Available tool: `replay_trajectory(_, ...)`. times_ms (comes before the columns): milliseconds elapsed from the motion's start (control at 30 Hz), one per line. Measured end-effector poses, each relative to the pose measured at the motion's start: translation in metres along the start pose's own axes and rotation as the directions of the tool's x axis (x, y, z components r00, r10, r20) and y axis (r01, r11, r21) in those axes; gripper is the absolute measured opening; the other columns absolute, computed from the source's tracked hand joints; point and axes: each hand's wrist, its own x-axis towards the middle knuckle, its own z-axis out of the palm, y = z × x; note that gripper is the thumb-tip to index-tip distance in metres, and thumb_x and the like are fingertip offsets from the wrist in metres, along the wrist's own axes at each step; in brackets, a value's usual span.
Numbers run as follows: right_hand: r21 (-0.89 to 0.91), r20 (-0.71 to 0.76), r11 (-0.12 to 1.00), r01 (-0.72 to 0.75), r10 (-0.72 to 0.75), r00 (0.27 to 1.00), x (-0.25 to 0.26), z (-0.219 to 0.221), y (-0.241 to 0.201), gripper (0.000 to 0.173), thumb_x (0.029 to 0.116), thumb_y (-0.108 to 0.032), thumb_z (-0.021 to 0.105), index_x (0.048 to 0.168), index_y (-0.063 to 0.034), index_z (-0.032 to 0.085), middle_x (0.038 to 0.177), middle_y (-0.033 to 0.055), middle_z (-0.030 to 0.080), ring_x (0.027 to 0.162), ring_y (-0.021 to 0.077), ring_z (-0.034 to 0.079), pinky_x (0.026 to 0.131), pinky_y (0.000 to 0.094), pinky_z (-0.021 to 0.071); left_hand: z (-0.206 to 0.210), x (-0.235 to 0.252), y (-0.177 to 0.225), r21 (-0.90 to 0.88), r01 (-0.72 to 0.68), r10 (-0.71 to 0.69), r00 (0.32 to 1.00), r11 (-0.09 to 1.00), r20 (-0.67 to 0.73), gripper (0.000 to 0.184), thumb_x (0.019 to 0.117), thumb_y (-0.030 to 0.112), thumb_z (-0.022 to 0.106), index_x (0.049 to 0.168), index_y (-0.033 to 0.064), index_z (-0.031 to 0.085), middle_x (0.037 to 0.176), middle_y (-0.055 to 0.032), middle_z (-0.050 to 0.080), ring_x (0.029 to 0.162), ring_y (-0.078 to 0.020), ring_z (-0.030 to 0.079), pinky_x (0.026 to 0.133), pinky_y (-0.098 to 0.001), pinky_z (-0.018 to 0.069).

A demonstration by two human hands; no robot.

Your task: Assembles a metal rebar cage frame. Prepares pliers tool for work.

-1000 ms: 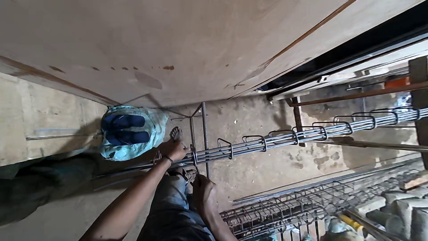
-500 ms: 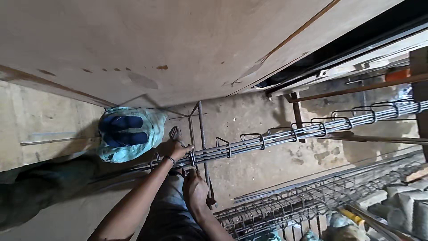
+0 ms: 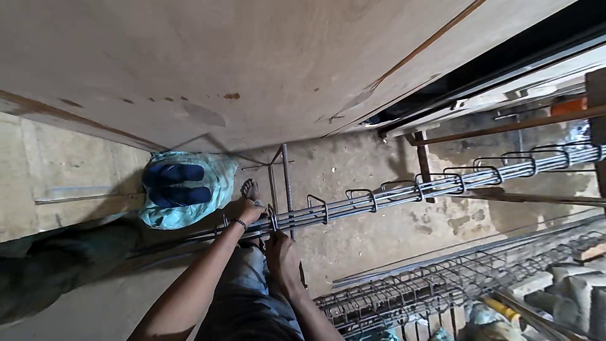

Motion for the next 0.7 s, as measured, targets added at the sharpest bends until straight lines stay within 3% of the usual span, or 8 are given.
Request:
replay_trajectory(133, -0.061, -0.040, 0.998, 0.018, -0.021, 0.999, -0.006, 0.011, 0.001, 0.031, 0.1059, -0.029, 0.047, 0.118, -0.0160, 0.072, 0.111, 0.0091, 0.074, 0.097, 0.0293, 0.073, 0.080, 0.0538, 0.0580, 0.003, -0.008, 0.003, 0.000, -0.066, 0.066, 0.998, 0.998, 0.005, 0.052, 0.0955, 0.040, 0.069, 0.120, -0.0056, 0.066, 0.123, -0.0249, 0.065, 0.119, -0.0363, 0.062, 0.103, -0.0552, 0.0467)
replay_trajectory(200, -0.112, -0.075, 0.992, 0.060, -0.069, 0.995, -0.007, 0.014, 0.001, 0.032, 0.1064, -0.028, 0.046, 0.119, -0.0143, 0.071, 0.113, 0.0100, 0.074, 0.096, 0.0306, 0.073, 0.078, 0.0535, 0.0584, 0.004, -0.014, 0.010, -0.010, -0.067, 0.067, 0.998, 0.998, 0.014, 0.067, 0.0914, 0.047, 0.075, 0.127, -0.0078, 0.061, 0.128, -0.0258, 0.063, 0.122, -0.0359, 0.060, 0.107, -0.0526, 0.0457)
replay_trajectory(333, -0.211, -0.167, 0.963, 0.165, -0.202, 0.965, -0.006, 0.020, 0.006, 0.027, 0.1038, -0.021, 0.052, 0.117, -0.0091, 0.072, 0.112, 0.0120, 0.074, 0.098, 0.0305, 0.073, 0.081, 0.0498, 0.0587, 0.005, -0.019, 0.017, -0.079, -0.026, 0.029, 0.999, 0.997, 0.039, 0.068, 0.0838, 0.043, 0.084, 0.124, -0.0076, 0.063, 0.126, -0.0244, 0.064, 0.121, -0.0337, 0.061, 0.106, -0.0505, 0.0469)
replay_trajectory(467, -0.265, -0.208, 0.935, 0.238, -0.296, 0.932, -0.003, 0.021, 0.012, 0.024, 0.1013, -0.015, 0.054, 0.114, -0.0054, 0.072, 0.112, 0.0144, 0.074, 0.101, 0.0309, 0.073, 0.082, 0.0480, 0.0594, 0.010, -0.016, 0.012, -0.101, -0.044, 0.045, 0.999, 0.994, 0.014, 0.059, 0.0790, 0.041, 0.087, 0.113, -0.0043, 0.069, 0.117, -0.0216, 0.068, 0.112, -0.0330, 0.064, 0.100, -0.0527, 0.0495)
replay_trajectory(567, -0.310, -0.225, 0.898, 0.312, -0.388, 0.894, 0.003, 0.014, 0.015, 0.022, 0.0986, -0.011, 0.055, 0.112, -0.0032, 0.071, 0.109, 0.0162, 0.073, 0.100, 0.0325, 0.072, 0.082, 0.0470, 0.0589, 0.009, -0.022, 0.014, 0.028, -0.127, 0.126, 0.992, 0.992, 0.007, 0.055, 0.0868, 0.047, 0.078, 0.118, 0.0034, 0.070, 0.121, -0.0177, 0.069, 0.117, -0.0312, 0.064, 0.104, -0.0524, 0.0479)
replay_trajectory(700, -0.349, -0.135, 0.840, 0.415, -0.483, 0.865, 0.022, -0.028, 0.007, 0.024, 0.0983, -0.007, 0.054, 0.113, -0.0013, 0.071, 0.115, 0.0182, 0.071, 0.111, 0.0364, 0.068, 0.090, 0.0502, 0.0563, 0.006, -0.027, 0.020, 0.195, -0.230, 0.222, 0.973, 0.953, 0.059, 0.043, 0.0984, 0.036, 0.066, 0.125, 0.0015, 0.067, 0.130, -0.0205, 0.065, 0.126, -0.0339, 0.060, 0.108, -0.0520, 0.0440)
